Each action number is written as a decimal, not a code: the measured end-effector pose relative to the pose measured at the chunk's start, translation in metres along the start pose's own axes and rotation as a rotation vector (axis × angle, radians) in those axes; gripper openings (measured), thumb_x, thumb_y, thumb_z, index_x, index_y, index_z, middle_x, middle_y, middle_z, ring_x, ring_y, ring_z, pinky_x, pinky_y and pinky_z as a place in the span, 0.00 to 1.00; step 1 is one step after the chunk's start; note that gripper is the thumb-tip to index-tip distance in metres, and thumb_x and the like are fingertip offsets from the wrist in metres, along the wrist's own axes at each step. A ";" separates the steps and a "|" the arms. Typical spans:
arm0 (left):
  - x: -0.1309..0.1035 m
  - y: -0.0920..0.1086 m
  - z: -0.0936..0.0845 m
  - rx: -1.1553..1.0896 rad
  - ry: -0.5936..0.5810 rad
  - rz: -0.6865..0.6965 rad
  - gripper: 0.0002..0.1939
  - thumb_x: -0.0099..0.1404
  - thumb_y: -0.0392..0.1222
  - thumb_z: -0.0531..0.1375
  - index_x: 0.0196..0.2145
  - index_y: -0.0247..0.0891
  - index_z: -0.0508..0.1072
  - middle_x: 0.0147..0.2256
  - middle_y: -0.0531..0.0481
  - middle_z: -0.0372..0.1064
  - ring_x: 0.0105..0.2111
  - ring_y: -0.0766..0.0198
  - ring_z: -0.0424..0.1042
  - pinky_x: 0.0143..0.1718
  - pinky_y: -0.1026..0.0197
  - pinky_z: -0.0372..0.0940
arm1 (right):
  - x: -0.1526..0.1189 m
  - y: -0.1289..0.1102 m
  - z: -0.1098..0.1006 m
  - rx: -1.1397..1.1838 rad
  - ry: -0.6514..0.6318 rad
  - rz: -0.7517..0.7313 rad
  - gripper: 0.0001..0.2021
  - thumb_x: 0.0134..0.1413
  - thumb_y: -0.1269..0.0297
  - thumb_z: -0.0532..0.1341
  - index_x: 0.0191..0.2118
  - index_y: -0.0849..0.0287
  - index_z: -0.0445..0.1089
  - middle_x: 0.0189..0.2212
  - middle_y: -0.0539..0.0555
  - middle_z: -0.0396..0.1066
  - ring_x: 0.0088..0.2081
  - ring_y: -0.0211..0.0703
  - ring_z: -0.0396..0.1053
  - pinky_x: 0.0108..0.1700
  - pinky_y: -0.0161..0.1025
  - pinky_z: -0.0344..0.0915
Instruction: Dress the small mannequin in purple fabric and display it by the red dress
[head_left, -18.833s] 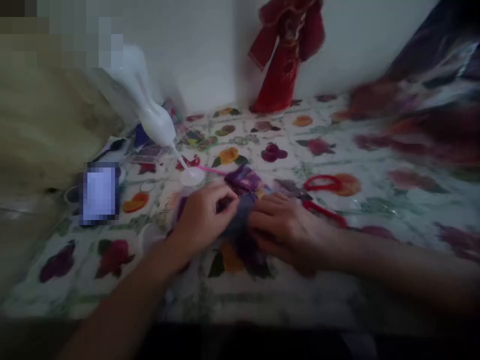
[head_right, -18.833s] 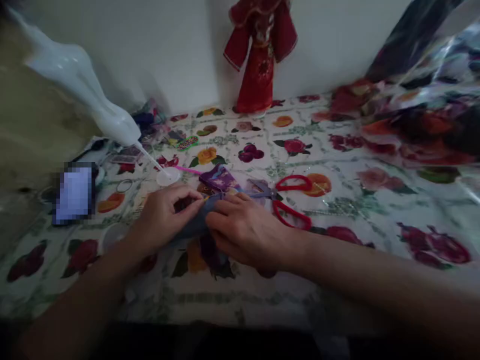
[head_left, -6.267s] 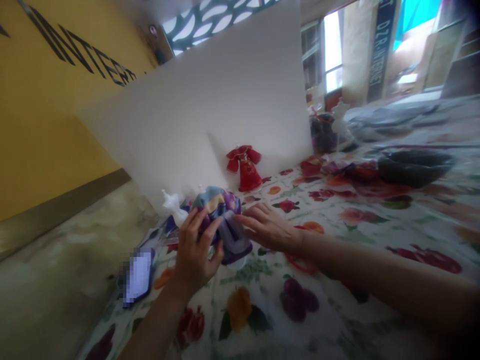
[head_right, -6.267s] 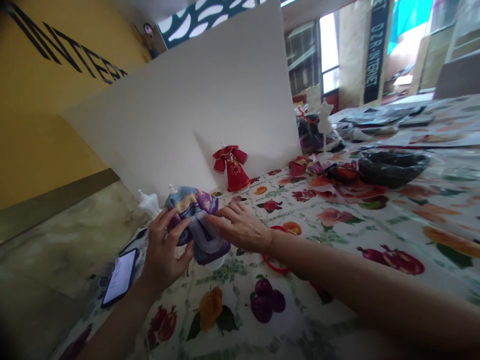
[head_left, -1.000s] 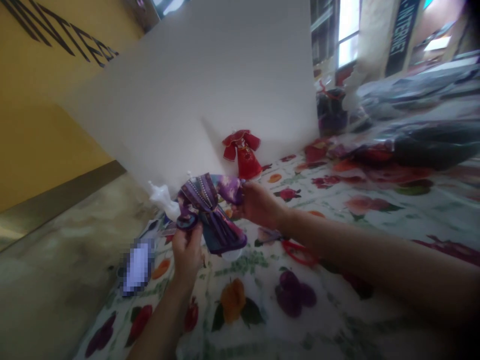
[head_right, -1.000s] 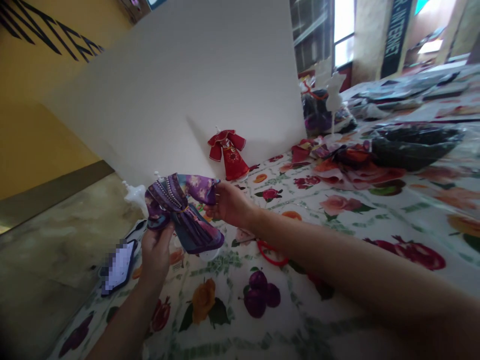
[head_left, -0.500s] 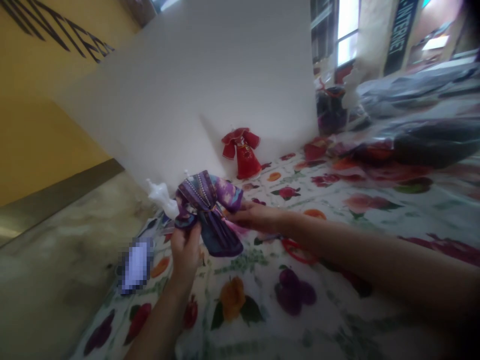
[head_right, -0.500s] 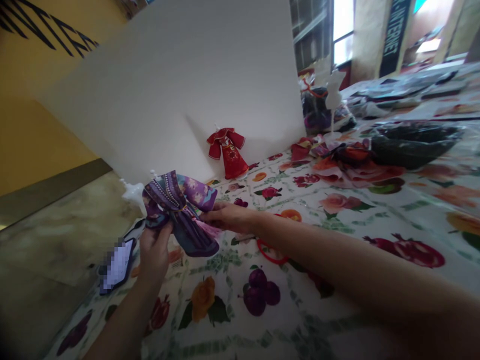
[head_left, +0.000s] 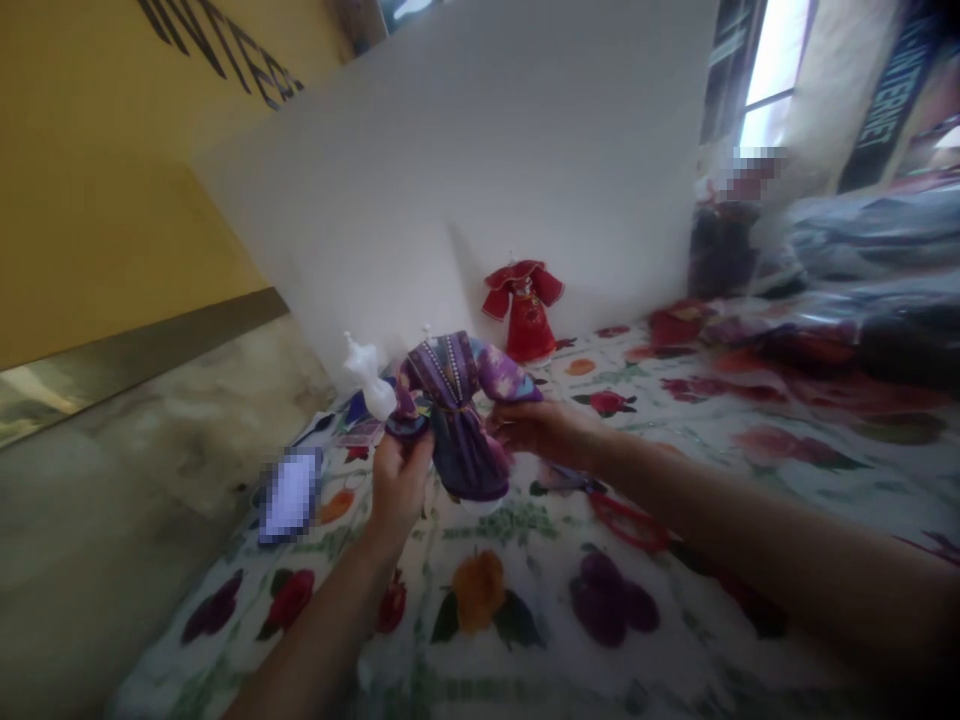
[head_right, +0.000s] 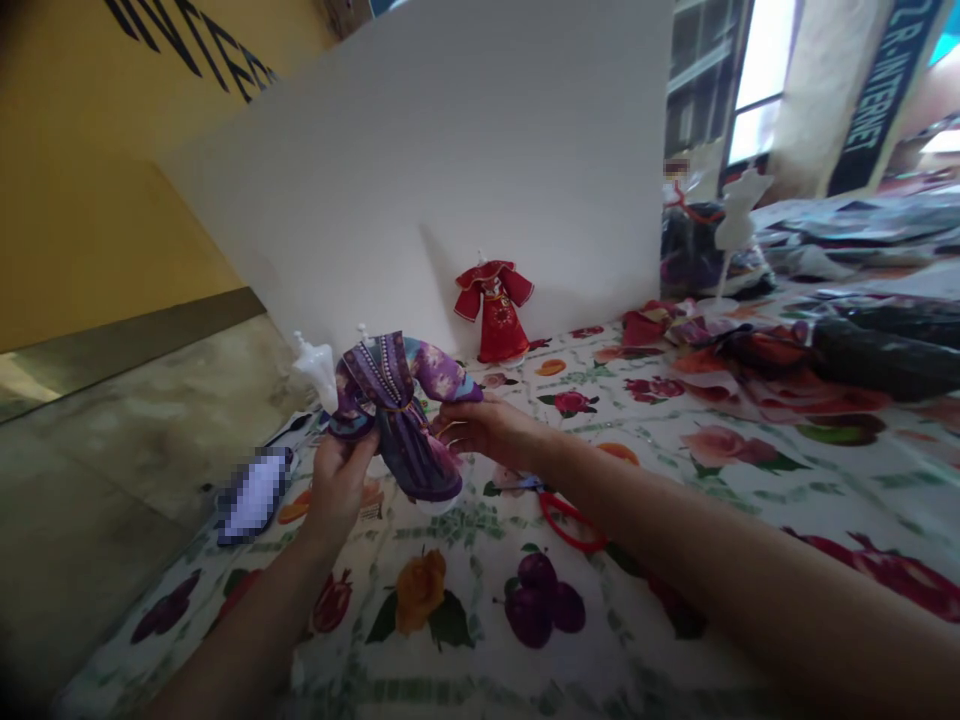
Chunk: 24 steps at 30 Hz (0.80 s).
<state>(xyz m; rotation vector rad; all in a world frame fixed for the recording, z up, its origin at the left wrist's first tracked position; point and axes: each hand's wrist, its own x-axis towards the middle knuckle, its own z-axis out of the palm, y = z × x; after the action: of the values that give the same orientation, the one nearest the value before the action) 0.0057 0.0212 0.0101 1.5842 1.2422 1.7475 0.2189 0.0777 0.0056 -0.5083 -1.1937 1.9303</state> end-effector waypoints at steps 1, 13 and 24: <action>0.000 -0.001 0.000 -0.009 -0.016 -0.008 0.16 0.61 0.48 0.65 0.42 0.35 0.76 0.41 0.46 0.76 0.41 0.57 0.74 0.48 0.56 0.67 | 0.002 0.001 -0.001 -0.003 0.023 -0.003 0.08 0.48 0.62 0.69 0.32 0.61 0.75 0.33 0.53 0.75 0.32 0.37 0.71 0.38 0.36 0.66; 0.004 0.012 0.008 -0.195 0.039 -0.086 0.18 0.54 0.48 0.68 0.39 0.35 0.77 0.39 0.47 0.77 0.41 0.58 0.74 0.47 0.56 0.67 | 0.011 0.011 0.011 -0.111 0.017 -0.207 0.15 0.51 0.59 0.68 0.45 0.56 0.76 0.45 0.56 0.77 0.48 0.47 0.72 0.57 0.50 0.62; 0.005 0.015 0.011 -0.246 0.042 -0.120 0.18 0.51 0.46 0.70 0.38 0.35 0.76 0.38 0.47 0.77 0.38 0.60 0.74 0.47 0.56 0.66 | 0.010 0.000 0.015 -0.082 0.196 -0.209 0.16 0.36 0.66 0.73 0.37 0.56 0.76 0.35 0.53 0.77 0.39 0.44 0.72 0.50 0.47 0.65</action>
<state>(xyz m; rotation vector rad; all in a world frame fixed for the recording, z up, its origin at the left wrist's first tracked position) 0.0180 0.0215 0.0252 1.3132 1.0700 1.7881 0.2024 0.0774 0.0135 -0.5774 -1.1540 1.6218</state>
